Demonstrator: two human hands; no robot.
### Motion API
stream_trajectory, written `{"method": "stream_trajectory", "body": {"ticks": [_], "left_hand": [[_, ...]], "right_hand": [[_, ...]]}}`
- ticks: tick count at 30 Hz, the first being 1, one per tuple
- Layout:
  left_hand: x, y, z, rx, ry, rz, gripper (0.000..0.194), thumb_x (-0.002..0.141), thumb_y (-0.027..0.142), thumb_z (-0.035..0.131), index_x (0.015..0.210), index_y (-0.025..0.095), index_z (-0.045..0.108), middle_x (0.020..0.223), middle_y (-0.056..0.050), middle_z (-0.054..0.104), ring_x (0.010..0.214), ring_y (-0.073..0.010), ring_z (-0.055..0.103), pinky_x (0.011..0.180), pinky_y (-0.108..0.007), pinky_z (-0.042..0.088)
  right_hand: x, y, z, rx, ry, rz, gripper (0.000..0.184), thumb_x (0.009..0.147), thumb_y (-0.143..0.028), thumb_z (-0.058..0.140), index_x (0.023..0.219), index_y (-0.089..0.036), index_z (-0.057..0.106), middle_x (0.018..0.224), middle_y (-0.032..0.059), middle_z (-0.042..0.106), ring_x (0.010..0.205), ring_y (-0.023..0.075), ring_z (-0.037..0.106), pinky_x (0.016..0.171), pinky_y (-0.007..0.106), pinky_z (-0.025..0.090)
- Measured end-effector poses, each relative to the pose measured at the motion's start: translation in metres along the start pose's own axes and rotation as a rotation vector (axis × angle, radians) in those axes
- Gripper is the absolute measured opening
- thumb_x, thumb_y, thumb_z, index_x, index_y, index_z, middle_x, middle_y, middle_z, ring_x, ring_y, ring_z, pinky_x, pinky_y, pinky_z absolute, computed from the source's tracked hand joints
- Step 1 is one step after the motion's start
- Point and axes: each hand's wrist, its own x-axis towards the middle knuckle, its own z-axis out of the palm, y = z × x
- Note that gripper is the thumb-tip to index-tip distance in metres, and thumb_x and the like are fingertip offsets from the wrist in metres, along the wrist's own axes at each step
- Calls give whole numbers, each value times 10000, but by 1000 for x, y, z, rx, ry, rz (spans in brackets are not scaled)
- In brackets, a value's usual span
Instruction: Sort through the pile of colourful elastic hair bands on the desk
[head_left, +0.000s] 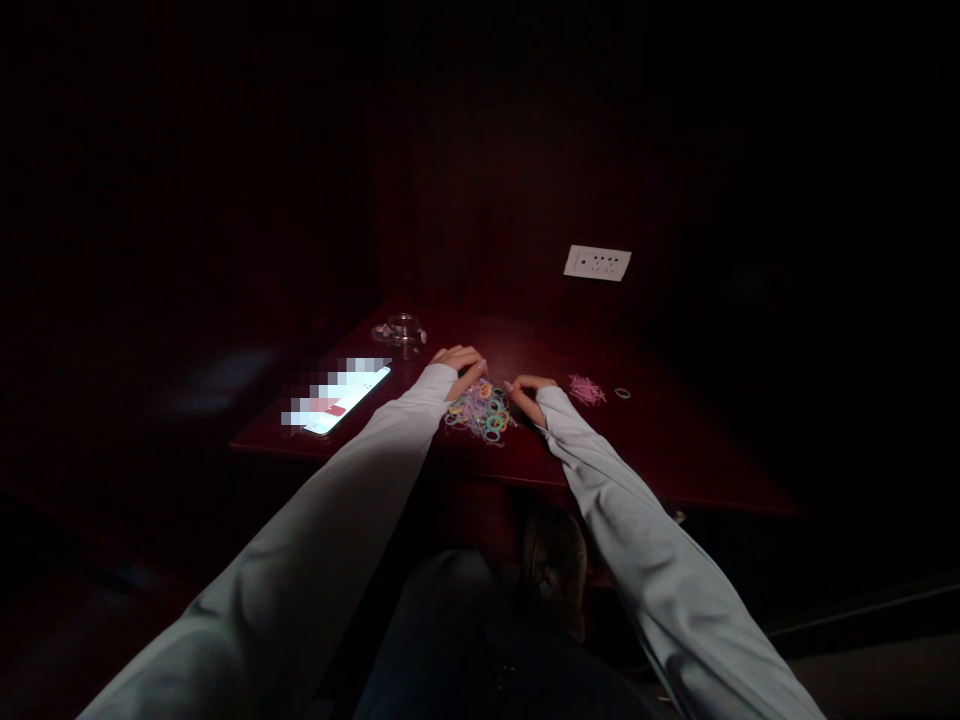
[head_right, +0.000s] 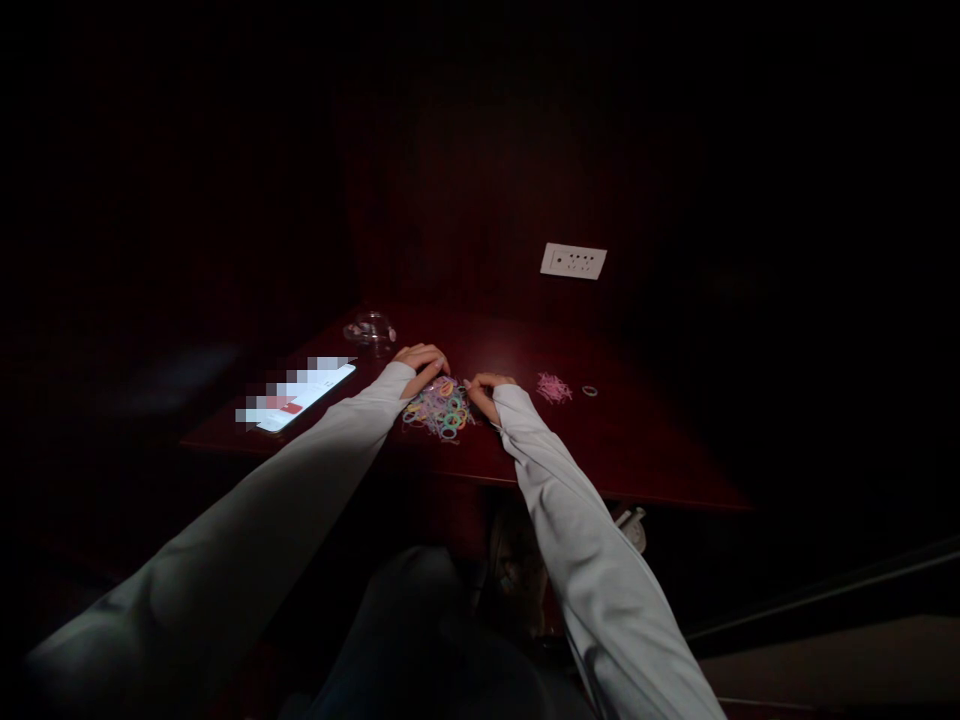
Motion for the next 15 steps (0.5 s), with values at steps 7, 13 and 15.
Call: {"method": "stream_trajectory", "body": {"ticks": [7,13,15], "left_hand": [[1,-3,2,14,4,19,379,1076,347,385,974,235,732,1120,-36,765,1082,-203,645,977,-354,417],[0,-2,2,9,16,36,390,1076,341,377,970,228,735,1119,-40,766,1069,-205,654,967,-360,421],[0,-2,2,5,16,31,389,1076,346,381,962,231,735,1116,-37,767,1075,-204,653,971,-359,421]], "right_hand": [[1,3,0,34,-6,7,602,988,-685,410,702,-223,669,679,15,660,652,155,559,663,273,401],[3,4,4,41,42,25,670,1009,-730,337,790,-231,727,689,26,667,664,174,588,656,283,419],[3,3,0,14,79,15,666,1040,-690,297,854,-236,747,794,47,720,734,186,627,709,289,446]]}}
